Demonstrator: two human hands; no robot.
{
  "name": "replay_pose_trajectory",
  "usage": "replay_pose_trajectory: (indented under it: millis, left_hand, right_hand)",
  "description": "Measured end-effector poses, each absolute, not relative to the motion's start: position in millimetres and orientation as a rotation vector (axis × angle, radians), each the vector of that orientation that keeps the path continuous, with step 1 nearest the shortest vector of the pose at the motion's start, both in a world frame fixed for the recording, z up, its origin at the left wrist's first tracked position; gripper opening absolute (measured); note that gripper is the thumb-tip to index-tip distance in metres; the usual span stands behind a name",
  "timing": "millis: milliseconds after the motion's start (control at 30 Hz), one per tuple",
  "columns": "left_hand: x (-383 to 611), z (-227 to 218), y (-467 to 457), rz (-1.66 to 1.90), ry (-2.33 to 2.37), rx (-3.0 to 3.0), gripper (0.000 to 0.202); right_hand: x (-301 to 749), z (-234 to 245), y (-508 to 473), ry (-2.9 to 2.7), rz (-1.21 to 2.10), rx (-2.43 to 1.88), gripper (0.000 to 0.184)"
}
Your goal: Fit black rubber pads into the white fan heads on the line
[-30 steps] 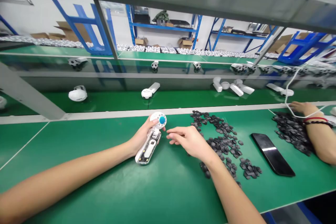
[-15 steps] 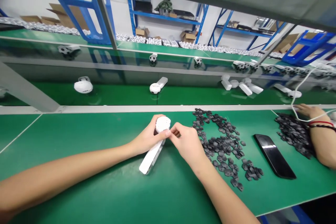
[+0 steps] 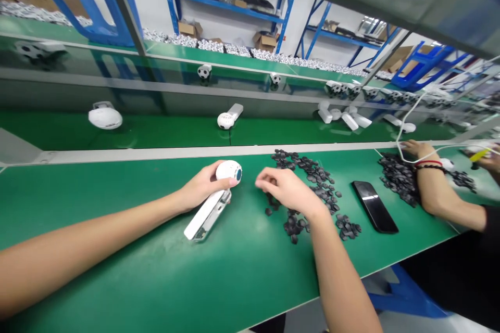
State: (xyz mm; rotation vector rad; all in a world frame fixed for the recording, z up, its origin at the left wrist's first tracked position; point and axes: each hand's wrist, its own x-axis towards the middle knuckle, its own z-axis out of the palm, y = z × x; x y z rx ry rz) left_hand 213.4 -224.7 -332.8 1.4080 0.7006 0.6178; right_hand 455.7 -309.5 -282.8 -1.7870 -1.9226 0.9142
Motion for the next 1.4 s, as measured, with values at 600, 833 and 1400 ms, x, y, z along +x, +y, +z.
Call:
replay_pose_trajectory:
  millis: [600,833,1400]
  left_hand:
    - [212.4,-333.3,-229.4,0.661,0.671,1.161,0.056]
    - [212.8,-333.6,-230.4,0.652,0.651,1.193,0.051]
    - [202.1,-287.1,-247.2,0.866,0.644,1.743,0.060]
  right_hand:
    - [449.2,-276.7,-335.3,-2.127,0.889,-2.172,0.006]
    - [441.6,-286.0,-351.2,-2.175,0.736,-2.196,0.008]
    - [404.1,-280.9,-329.9,-1.422,1.151,-1.388,0.023]
